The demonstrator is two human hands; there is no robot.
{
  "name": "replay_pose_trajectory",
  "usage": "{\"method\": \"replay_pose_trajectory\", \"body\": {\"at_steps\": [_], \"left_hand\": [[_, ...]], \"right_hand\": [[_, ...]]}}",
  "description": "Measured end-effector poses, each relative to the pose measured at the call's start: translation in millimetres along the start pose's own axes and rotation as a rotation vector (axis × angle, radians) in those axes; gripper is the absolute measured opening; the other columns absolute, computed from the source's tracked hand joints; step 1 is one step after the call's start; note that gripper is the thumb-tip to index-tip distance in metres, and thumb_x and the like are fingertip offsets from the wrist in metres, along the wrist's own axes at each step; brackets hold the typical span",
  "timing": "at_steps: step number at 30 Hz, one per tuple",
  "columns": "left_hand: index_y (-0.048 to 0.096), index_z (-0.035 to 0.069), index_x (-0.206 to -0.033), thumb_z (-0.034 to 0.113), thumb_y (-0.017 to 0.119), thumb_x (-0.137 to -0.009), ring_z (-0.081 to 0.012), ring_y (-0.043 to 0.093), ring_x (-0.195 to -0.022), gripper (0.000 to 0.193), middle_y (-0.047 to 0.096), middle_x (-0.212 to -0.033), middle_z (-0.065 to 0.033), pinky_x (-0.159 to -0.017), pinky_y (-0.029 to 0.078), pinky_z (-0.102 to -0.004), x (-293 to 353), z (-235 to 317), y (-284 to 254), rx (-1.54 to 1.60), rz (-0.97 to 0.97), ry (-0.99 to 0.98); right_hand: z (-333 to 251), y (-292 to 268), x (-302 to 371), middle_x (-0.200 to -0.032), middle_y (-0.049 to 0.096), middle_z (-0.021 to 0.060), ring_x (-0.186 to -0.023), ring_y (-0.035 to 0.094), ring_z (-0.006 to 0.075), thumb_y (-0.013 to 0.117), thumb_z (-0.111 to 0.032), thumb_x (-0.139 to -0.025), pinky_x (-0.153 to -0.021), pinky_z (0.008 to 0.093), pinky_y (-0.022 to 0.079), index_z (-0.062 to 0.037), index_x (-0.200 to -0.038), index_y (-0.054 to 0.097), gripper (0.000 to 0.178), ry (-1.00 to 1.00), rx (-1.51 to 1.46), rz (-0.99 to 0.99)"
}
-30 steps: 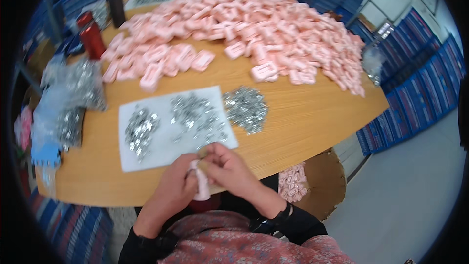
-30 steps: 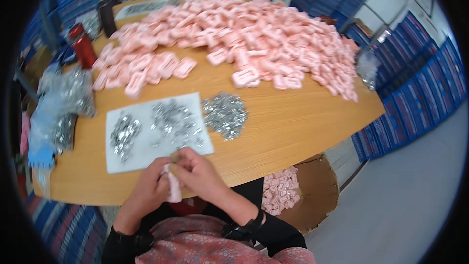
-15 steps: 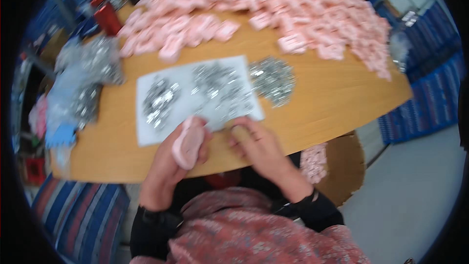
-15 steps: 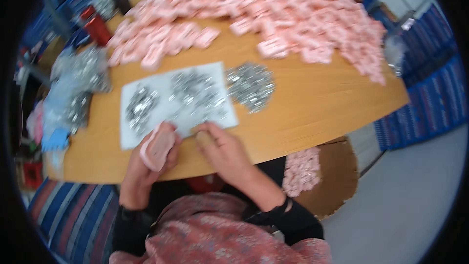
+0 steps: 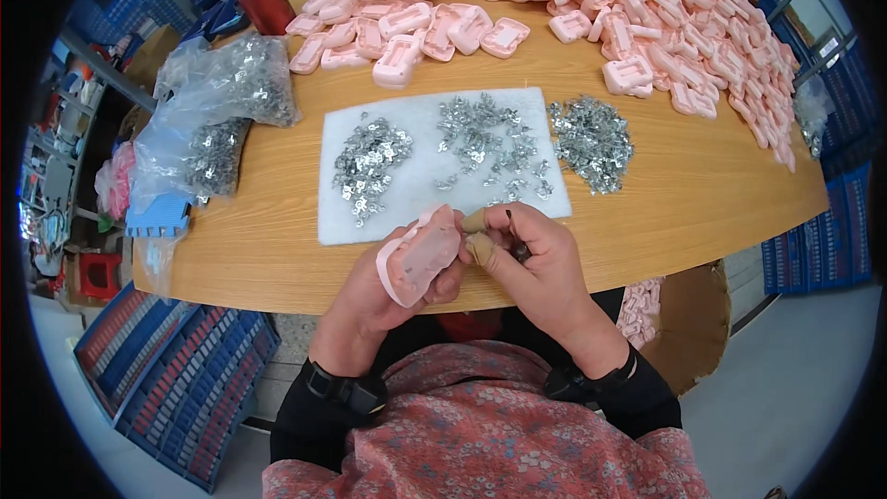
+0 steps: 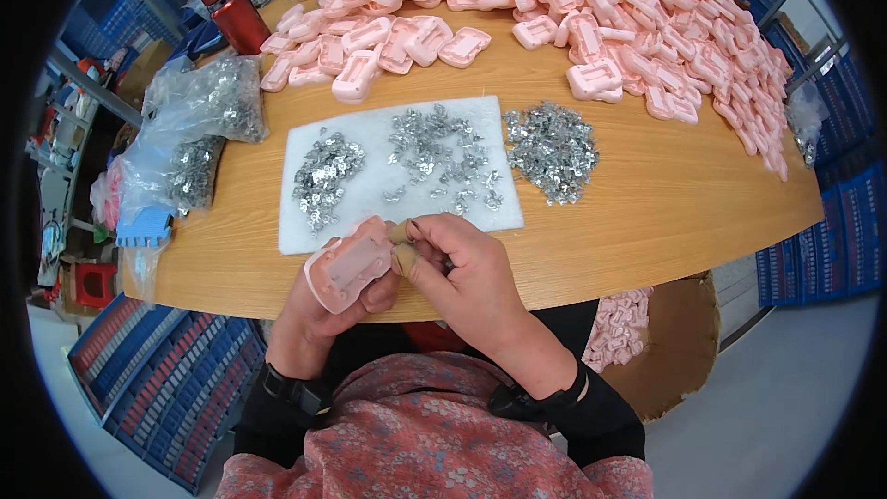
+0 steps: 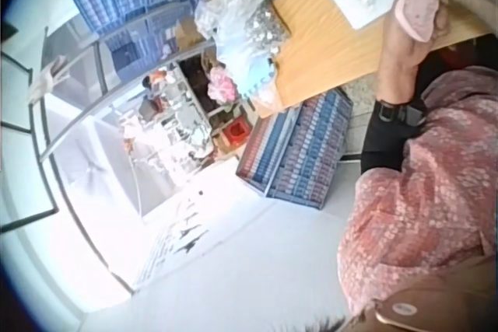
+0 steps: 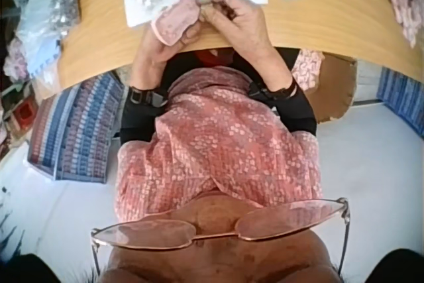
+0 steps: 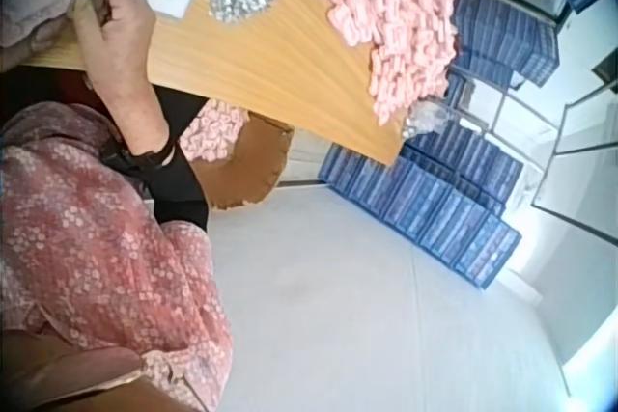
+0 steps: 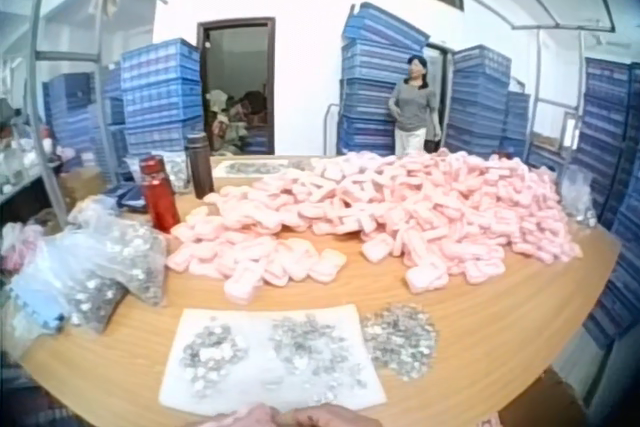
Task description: The person sits at a table and repeatedly assembles small pink plastic components. They pick up a pink plastic casing, insert a small metal piece into it using a tool, and then place the assembled unit onto a growing pile of finished parts.
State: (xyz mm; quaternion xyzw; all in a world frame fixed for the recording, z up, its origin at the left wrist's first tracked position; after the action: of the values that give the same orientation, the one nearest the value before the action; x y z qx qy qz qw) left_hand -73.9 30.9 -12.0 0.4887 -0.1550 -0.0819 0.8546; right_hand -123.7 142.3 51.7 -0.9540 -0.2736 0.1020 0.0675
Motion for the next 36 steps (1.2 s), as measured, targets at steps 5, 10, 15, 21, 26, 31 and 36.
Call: {"method": "replay_pose_trajectory", "body": {"at_steps": [5, 10, 15, 21, 26, 31, 36], "left_hand": [[0.054, 0.004, -0.125, 0.031, 0.048, -0.101, -0.0169, 0.054, -0.064, 0.036, 0.064, -0.091, -0.0094, -0.055, 0.039, -0.0273, 1.1, -1.2, -0.4, -0.015, 0.068, -0.028], [0.053, 0.003, -0.125, 0.028, 0.047, -0.100, -0.0148, 0.051, -0.062, 0.035, 0.058, -0.084, -0.0065, -0.055, 0.038, -0.0262, 3.2, -6.8, 1.8, -0.060, 0.040, -0.075], [0.054, 0.002, -0.119, 0.026, 0.049, -0.100, -0.0132, 0.050, -0.063, 0.032, 0.057, -0.085, -0.0059, -0.054, 0.037, -0.0254, 5.7, -7.5, 11.9, -0.226, -0.054, -0.122], [0.054, 0.003, -0.118, 0.024, 0.053, -0.098, -0.0118, 0.050, -0.063, 0.029, 0.058, -0.090, -0.0080, -0.054, 0.039, -0.0245, 7.0, -11.7, 10.8, -0.132, -0.031, -0.186], [0.052, 0.003, -0.125, 0.026, 0.049, -0.101, -0.0141, 0.054, -0.068, 0.034, 0.059, -0.099, -0.0083, -0.057, 0.043, -0.0267, 0.9, -3.1, 0.0, -0.164, 0.083, -0.086], [0.049, 0.005, -0.130, 0.013, 0.051, -0.099, -0.0117, 0.059, -0.091, 0.031, 0.060, -0.106, -0.0038, -0.077, 0.051, -0.0274, 0.3, 9.0, -10.0, -0.486, 0.344, 0.145], [0.043, 0.004, -0.138, 0.016, 0.055, -0.100, -0.0132, 0.059, -0.101, 0.042, 0.059, -0.117, -0.0064, -0.086, 0.051, -0.0295, 7.9, 14.3, -9.2, -0.604, 0.282, 0.190]], "right_hand": [[3.6, 1.6, -1.3, -0.074, 0.047, 0.0013, -0.064, 0.043, 0.0086, 0.069, -0.007, -0.088, -0.061, 0.0228, 0.040, -0.0005, -0.111, 0.064, 0.025, 0.016, -0.010, 0.004], [7.8, 0.5, -4.3, -0.070, 0.044, -0.0034, -0.064, 0.040, 0.0058, 0.072, -0.009, -0.086, -0.060, 0.0216, 0.038, 0.0001, -0.112, 0.064, 0.028, 0.127, -0.050, -0.019], [22.4, 4.6, -7.5, -0.070, 0.048, -0.0083, -0.066, 0.040, 0.0013, 0.074, -0.009, -0.085, -0.059, 0.0195, 0.036, 0.0001, -0.103, 0.068, 0.021, 0.263, -0.101, -0.182], [22.1, 2.6, -5.3, -0.073, 0.054, -0.0051, -0.070, 0.049, 0.0032, 0.072, -0.014, -0.088, -0.063, 0.0201, 0.042, 0.0019, -0.100, 0.069, 0.020, 0.327, -0.123, -0.205], [24.6, -10.4, 2.7, -0.089, 0.056, -0.0045, -0.080, 0.049, 0.0022, 0.070, -0.008, -0.089, -0.071, 0.0205, 0.042, -0.0005, -0.114, 0.061, 0.028, 0.256, -0.231, -0.088], [18.2, 1.0, 21.4, -0.084, 0.056, -0.0049, -0.071, 0.047, 0.0017, 0.078, -0.012, -0.083, -0.061, 0.0189, 0.040, -0.0020, -0.119, 0.052, 0.045, 0.200, -0.293, -0.118], [32.6, 2.2, 24.9, -0.098, 0.063, 0.0007, -0.080, 0.055, 0.0020, 0.071, -0.011, -0.090, -0.067, 0.0187, 0.045, -0.0017, -0.122, 0.051, 0.039, 0.302, -0.356, -0.096]]}}
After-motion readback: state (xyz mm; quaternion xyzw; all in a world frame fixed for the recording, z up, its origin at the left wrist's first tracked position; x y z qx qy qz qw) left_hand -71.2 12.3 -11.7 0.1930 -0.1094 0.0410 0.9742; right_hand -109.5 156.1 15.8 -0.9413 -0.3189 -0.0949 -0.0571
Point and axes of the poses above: each hand's wrist, its own x-axis away from the middle knuckle, its own y-axis out of the palm, z = x × y, the point moved 9 cm from there along -x, towards the middle knuckle
